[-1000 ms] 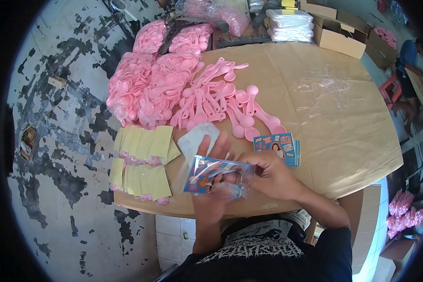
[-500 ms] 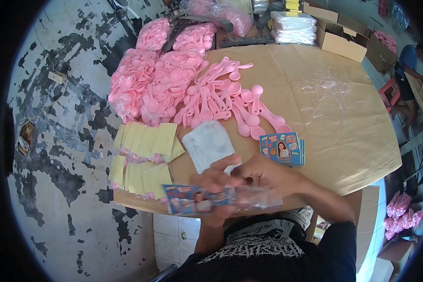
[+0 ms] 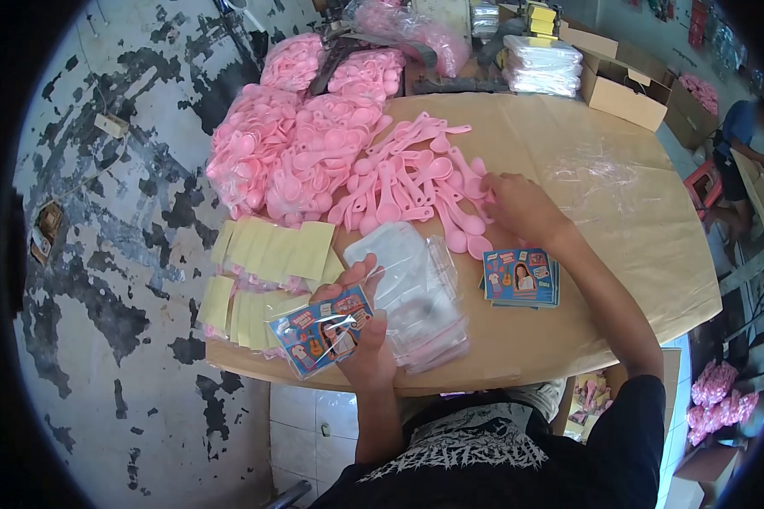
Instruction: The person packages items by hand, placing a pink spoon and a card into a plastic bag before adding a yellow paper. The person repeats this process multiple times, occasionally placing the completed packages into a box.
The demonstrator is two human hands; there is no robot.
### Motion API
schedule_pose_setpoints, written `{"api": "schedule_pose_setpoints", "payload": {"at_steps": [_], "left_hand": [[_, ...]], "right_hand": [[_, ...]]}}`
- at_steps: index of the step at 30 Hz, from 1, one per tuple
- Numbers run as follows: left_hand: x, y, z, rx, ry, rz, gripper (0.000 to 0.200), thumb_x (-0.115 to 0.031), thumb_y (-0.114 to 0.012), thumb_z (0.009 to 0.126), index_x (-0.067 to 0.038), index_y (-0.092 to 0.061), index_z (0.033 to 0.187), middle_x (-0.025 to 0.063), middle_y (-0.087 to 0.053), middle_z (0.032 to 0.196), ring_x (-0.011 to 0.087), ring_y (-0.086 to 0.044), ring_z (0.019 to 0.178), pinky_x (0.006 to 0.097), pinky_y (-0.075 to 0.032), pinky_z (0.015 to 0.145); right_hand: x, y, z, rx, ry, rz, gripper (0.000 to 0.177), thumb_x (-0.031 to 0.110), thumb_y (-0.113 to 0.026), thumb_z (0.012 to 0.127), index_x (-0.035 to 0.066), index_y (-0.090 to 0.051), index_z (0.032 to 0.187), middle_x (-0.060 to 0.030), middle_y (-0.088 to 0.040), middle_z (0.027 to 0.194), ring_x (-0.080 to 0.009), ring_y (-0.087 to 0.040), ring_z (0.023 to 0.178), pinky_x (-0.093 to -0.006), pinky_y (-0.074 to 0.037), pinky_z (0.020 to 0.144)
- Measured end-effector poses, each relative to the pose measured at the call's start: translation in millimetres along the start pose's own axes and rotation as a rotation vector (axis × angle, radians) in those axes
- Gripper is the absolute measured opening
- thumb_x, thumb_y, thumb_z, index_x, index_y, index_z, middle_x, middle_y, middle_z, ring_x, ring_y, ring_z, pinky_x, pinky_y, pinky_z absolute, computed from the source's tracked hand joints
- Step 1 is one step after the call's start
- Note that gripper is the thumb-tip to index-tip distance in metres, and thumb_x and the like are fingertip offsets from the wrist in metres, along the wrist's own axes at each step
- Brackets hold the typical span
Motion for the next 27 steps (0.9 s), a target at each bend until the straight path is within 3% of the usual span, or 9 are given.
{"api": "schedule_pose_setpoints", "payload": {"at_steps": [4,7,10,13,16,19,22,27], "left_hand": [[5,3,-1,-0.007,0.005,-0.061,0.056,-0.001,-0.072,0.079,-0.010,-0.041,0.124,0.0230,-0.054,0.129,0.0383,-0.048,0.126,0.0516,-0.039,0.105],[6,5,0,-0.040,0.043,-0.148,0.055,-0.007,-0.072,0.081,-0.011,-0.042,0.127,0.0191,-0.054,0.130,0.0395,-0.049,0.126,0.0538,-0.039,0.105],[7,5,1,-0.080,0.101,-0.213,0.056,-0.015,-0.072,0.083,-0.012,-0.043,0.131,0.0145,-0.053,0.133,0.0398,-0.049,0.125,0.0549,-0.038,0.106],[8,4,2,-0.040,0.108,-0.269,0.056,-0.016,-0.070,0.084,-0.012,-0.043,0.133,0.0144,-0.053,0.134,0.0398,-0.048,0.126,0.0543,-0.038,0.106],[8,0,2,-0.043,0.120,-0.298,0.055,-0.014,-0.070,0.084,-0.012,-0.044,0.132,0.0146,-0.053,0.134,0.0405,-0.048,0.126,0.0554,-0.037,0.106],[8,0,0,-0.101,0.133,-0.339,0.054,-0.011,-0.073,0.082,-0.012,-0.046,0.128,0.0154,-0.055,0.131,0.0416,-0.049,0.125,0.0573,-0.037,0.104],[8,2,-2,-0.122,0.140,-0.340,0.053,-0.013,-0.073,0.082,-0.012,-0.047,0.128,0.0152,-0.055,0.131,0.0405,-0.049,0.125,0.0565,-0.037,0.105],[11,-5,-6,-0.119,0.169,-0.335,0.053,-0.013,-0.074,0.082,-0.012,-0.046,0.127,0.0154,-0.056,0.130,0.0402,-0.049,0.125,0.0556,-0.037,0.106]], "right_hand": [[-25,13,-18,-0.085,-0.158,0.047,0.034,-0.002,-0.057,0.084,-0.002,-0.059,0.118,-0.0221,-0.067,0.097,-0.0357,-0.067,0.086,-0.0394,-0.053,0.080],[-34,33,-37,-0.162,0.012,0.079,0.037,-0.004,-0.053,0.085,-0.002,-0.056,0.122,-0.0210,-0.066,0.093,-0.0329,-0.065,0.082,-0.0384,-0.052,0.078],[-14,66,-58,-0.246,-0.074,0.145,0.027,0.001,-0.049,0.091,-0.005,-0.058,0.116,-0.0230,-0.066,0.101,-0.0362,-0.065,0.094,-0.0421,-0.051,0.081],[-6,71,-75,-0.261,-0.137,0.516,0.022,0.004,-0.048,0.095,-0.005,-0.059,0.112,-0.0199,-0.065,0.099,-0.0302,-0.065,0.093,-0.0393,-0.050,0.080],[6,72,-82,-0.216,-0.114,0.498,0.021,0.009,-0.050,0.098,-0.004,-0.060,0.111,-0.0165,-0.064,0.096,-0.0251,-0.064,0.089,-0.0355,-0.050,0.076],[22,69,-86,-0.184,0.012,0.540,0.016,0.010,-0.054,0.097,-0.004,-0.060,0.104,-0.0093,-0.057,0.080,-0.0140,-0.053,0.075,-0.0284,-0.043,0.068],[43,68,-91,-0.094,0.177,0.644,0.013,0.007,-0.058,0.094,-0.003,-0.062,0.102,-0.0092,-0.061,0.081,-0.0137,-0.057,0.073,-0.0279,-0.046,0.067],[66,83,-102,-0.048,0.267,0.738,0.015,0.006,-0.062,0.091,-0.001,-0.064,0.103,-0.0110,-0.068,0.088,-0.0179,-0.066,0.075,-0.0303,-0.051,0.066]]}}
Point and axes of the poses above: each hand's wrist, its own z-axis towards the middle knuckle, its own y-axis out of the back of the hand, x = y × z, the point moved 7 cm from there along z, towards the middle knuckle
